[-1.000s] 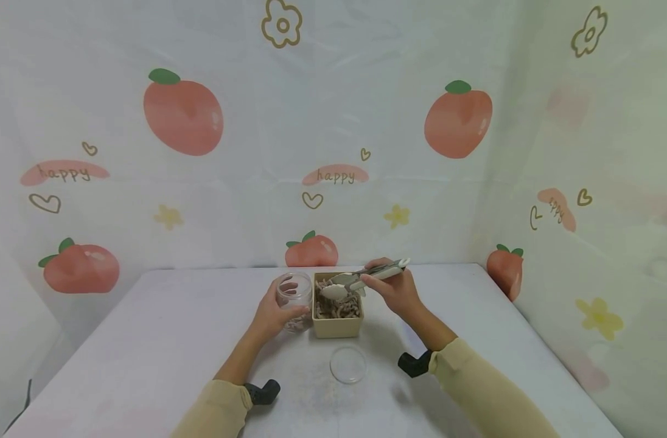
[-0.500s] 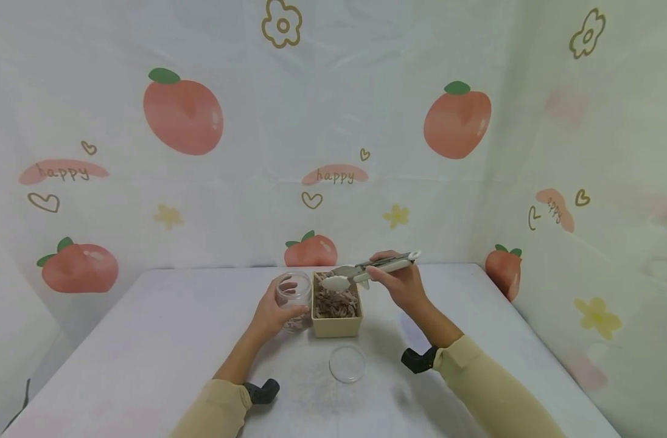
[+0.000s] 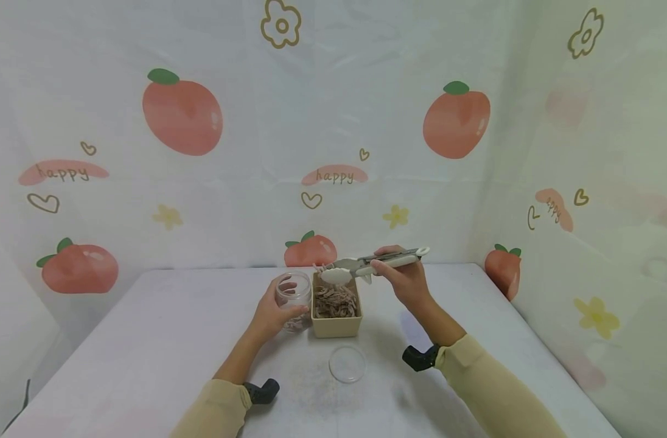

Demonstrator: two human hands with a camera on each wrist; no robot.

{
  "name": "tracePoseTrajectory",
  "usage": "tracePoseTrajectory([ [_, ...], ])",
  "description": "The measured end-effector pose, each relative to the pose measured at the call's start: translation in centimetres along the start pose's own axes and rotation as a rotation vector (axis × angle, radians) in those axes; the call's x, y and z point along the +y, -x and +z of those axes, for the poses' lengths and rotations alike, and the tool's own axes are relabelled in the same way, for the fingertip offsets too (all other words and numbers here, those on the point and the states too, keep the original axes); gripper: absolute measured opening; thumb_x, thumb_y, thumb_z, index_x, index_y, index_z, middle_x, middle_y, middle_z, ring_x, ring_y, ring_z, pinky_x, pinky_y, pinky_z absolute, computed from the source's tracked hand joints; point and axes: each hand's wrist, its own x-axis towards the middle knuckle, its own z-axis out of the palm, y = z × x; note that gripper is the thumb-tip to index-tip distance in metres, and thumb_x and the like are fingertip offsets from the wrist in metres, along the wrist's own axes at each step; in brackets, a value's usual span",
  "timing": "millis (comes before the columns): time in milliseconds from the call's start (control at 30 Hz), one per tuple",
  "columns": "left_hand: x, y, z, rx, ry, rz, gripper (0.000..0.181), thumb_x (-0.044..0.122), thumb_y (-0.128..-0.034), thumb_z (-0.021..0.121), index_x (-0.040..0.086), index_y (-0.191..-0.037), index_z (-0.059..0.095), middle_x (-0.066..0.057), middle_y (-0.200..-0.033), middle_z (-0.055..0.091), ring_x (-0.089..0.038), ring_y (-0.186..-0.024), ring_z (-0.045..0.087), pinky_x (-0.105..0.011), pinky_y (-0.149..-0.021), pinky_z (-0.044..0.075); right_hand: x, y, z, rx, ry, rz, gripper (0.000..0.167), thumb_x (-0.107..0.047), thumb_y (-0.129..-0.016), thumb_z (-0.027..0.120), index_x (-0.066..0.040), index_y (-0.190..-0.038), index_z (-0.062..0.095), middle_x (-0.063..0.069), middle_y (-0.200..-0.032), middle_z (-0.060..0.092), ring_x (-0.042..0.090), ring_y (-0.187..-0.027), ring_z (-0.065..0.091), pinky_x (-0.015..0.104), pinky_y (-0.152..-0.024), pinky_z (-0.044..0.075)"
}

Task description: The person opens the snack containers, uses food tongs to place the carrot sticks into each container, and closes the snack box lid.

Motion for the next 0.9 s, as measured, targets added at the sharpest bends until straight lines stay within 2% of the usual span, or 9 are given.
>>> tracePoseTrajectory([
  [200,3.0,1.2,-0.2,-0.013,-0.019,-0.008,0.083,0.009,-0.0805,0.08,0.003,-0.147,0.03,-0.024,-0.137,0.049,-0.041,-0.129,0.043,-0.05,-0.108,0.032,-1.8,0.1,0.2,-0.003,-0.004,0.014,0.022,0.01,-0.087,0.064,0.023,-0.104,0.057,0.037,-0.094,0.062,0.01,-0.077,0.067,0.029,-0.07,0.057],
  [333,3.6,1.5,-0.2,-0.015,-0.025,-0.007,0.082,0.007,-0.0812,0.079,0.002,-0.147,0.03,-0.024,-0.136,0.049,-0.041,-0.13,0.043,-0.05,-0.108,0.032,-2.0,0.2,0.3,0.005,-0.002,0.025,0.022,0.009,-0.087,0.065,0.023,-0.103,0.058,0.036,-0.093,0.063,0.01,-0.075,0.067,0.027,-0.069,0.056],
  [400,3.1,1.3,-0.2,-0.013,-0.022,-0.002,0.082,0.008,-0.0809,0.079,0.002,-0.147,0.03,-0.024,-0.136,0.049,-0.042,-0.13,0.043,-0.051,-0.108,0.032,-1.9,0.2,0.3,0.013,0.002,0.027,0.021,0.009,-0.086,0.065,0.022,-0.102,0.059,0.033,-0.092,0.064,0.01,-0.074,0.067,0.027,-0.068,0.056],
  [633,-0.3,-0.1,0.1,-0.002,-0.006,-0.005,0.087,0.019,-0.0769,0.084,0.012,-0.147,0.032,-0.016,-0.137,0.051,-0.036,-0.13,0.044,-0.05,-0.109,0.031,-1.9,0.1,0.1,0.035,-0.016,0.033,0.022,0.01,-0.086,0.065,0.022,-0.103,0.059,0.031,-0.092,0.065,0.01,-0.074,0.066,0.026,-0.068,0.056],
  [833,-0.7,-0.2,0.1,0.01,-0.027,0.016,0.089,0.028,-0.075,0.085,0.014,-0.146,0.033,-0.014,-0.136,0.052,-0.036,-0.127,0.047,-0.052,-0.106,0.035,-2.4,-0.4,0.2,0.047,-0.02,0.008,0.02,0.008,-0.087,0.064,0.019,-0.104,0.06,0.034,-0.095,0.064,0.011,-0.076,0.067,0.029,-0.07,0.057],
  [900,-0.7,-0.2,0.0,0.01,-0.032,0.016,0.089,0.029,-0.0757,0.085,0.014,-0.146,0.033,-0.015,-0.136,0.052,-0.038,-0.126,0.047,-0.053,-0.105,0.035,-1.9,-0.6,0.2,0.05,-0.047,-0.009,0.019,0.007,-0.088,0.064,0.017,-0.104,0.061,0.036,-0.096,0.063,0.011,-0.077,0.067,0.029,-0.071,0.057],
])
